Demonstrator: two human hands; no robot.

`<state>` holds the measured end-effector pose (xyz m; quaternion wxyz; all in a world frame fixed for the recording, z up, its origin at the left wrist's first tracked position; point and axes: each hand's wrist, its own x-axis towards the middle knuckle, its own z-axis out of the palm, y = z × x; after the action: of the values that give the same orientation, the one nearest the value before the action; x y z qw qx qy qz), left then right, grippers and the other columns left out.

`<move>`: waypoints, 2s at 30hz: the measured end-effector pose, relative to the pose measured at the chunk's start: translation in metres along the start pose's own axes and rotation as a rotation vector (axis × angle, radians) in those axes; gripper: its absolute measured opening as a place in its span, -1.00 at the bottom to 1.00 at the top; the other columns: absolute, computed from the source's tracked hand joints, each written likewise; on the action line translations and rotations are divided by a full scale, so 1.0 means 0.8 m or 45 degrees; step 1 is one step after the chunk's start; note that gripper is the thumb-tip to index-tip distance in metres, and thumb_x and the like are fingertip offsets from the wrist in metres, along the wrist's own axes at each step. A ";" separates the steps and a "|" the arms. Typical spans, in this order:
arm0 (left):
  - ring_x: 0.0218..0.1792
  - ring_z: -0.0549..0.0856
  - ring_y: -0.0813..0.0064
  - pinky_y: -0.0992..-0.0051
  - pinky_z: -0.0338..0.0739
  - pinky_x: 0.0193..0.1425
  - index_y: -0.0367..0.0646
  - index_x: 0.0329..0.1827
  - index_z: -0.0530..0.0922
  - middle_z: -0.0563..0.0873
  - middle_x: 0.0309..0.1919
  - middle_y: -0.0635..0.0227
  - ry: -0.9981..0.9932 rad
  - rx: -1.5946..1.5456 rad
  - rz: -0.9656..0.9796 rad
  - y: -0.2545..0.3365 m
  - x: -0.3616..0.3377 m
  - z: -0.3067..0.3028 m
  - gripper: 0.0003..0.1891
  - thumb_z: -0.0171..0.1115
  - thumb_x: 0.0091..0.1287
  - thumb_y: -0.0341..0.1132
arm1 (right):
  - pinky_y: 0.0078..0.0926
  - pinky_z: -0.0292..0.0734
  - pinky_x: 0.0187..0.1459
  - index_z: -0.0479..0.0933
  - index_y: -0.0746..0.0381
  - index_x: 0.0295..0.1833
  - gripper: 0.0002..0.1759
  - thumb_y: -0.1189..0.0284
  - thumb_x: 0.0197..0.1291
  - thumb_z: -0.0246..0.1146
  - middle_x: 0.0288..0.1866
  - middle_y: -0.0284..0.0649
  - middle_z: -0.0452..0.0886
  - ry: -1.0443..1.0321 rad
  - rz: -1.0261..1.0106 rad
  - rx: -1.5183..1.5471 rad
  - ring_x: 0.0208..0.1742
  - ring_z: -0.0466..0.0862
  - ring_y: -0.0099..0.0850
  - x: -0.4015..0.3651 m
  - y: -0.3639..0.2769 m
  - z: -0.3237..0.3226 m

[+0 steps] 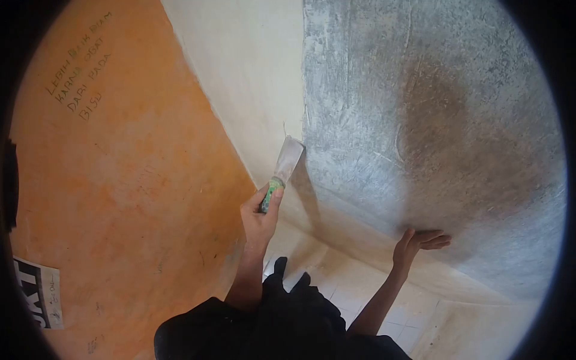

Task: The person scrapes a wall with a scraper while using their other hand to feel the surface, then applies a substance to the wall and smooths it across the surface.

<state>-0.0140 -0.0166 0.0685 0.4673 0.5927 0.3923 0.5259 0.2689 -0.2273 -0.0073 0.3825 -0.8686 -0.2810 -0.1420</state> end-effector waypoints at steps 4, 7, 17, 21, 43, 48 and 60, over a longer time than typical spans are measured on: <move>-0.42 0.44 0.81 0.71 0.31 -0.38 -0.38 0.10 0.67 0.57 -0.45 0.62 0.006 0.015 0.060 0.009 0.018 0.008 -0.67 0.35 0.39 -0.32 | 0.15 -0.65 0.49 -0.65 0.27 0.56 0.02 -0.16 0.50 -0.22 0.59 0.21 -0.73 0.041 -0.014 0.014 0.59 -0.65 0.14 0.009 -0.001 -0.002; -0.43 0.43 0.81 0.70 0.31 -0.40 -0.37 0.10 0.67 0.57 -0.46 0.62 0.002 -0.022 0.075 0.000 0.013 0.009 -0.67 0.36 0.39 -0.32 | 0.16 -0.68 0.49 -0.64 0.27 0.57 0.02 -0.17 0.49 -0.22 0.59 0.20 -0.74 0.053 -0.019 0.019 0.59 -0.68 0.13 0.015 -0.002 -0.001; -0.43 0.43 0.80 0.70 0.30 -0.39 -0.35 0.08 0.68 0.56 -0.45 0.59 -0.021 -0.017 0.051 0.008 0.014 0.008 -0.68 0.35 0.40 -0.29 | 0.18 -0.76 0.48 -0.64 0.26 0.57 0.02 -0.18 0.49 -0.22 0.59 0.15 -0.78 0.087 -0.051 -0.009 0.58 -0.75 0.11 0.007 -0.009 -0.016; -0.42 0.44 0.80 0.71 0.32 -0.38 -0.34 0.08 0.69 0.57 -0.44 0.59 -0.047 -0.064 0.036 0.011 0.019 0.007 -0.68 0.36 0.40 -0.28 | 0.18 -0.76 0.48 -0.63 0.26 0.57 0.02 -0.18 0.49 -0.22 0.59 0.14 -0.78 0.146 -0.060 -0.023 0.58 -0.75 0.10 0.011 -0.015 -0.010; -0.40 0.47 0.78 0.69 0.36 -0.36 -0.37 0.06 0.69 0.61 -0.44 0.57 -0.052 -0.055 0.083 0.013 0.019 -0.008 -0.68 0.35 0.40 -0.29 | 0.20 -0.74 0.48 -0.62 0.27 0.57 0.02 -0.16 0.49 -0.21 0.59 0.13 -0.78 0.240 -0.119 -0.132 0.58 -0.75 0.12 0.008 -0.009 -0.002; -0.40 0.49 0.77 0.68 0.39 -0.35 -0.36 0.06 0.69 0.64 -0.43 0.55 -0.059 0.008 0.040 0.028 0.026 -0.006 -0.68 0.35 0.40 -0.28 | 0.21 -0.74 0.48 -0.62 0.27 0.57 0.01 -0.15 0.50 -0.20 0.59 0.15 -0.78 0.220 -0.127 -0.133 0.58 -0.74 0.13 0.011 0.007 0.002; -0.44 0.43 0.79 0.69 0.32 -0.39 -0.37 0.04 0.69 0.57 -0.49 0.58 -0.009 -0.070 0.072 0.021 0.021 -0.006 -0.69 0.37 0.39 -0.30 | 0.23 -0.73 0.47 -0.61 0.26 0.58 0.01 -0.14 0.50 -0.19 0.59 0.18 -0.77 0.194 -0.151 -0.161 0.58 -0.73 0.15 0.004 0.015 0.010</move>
<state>-0.0165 -0.0041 0.0891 0.4697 0.5922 0.3591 0.5475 0.2793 -0.2266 -0.0183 0.3383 -0.8596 -0.2925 -0.2473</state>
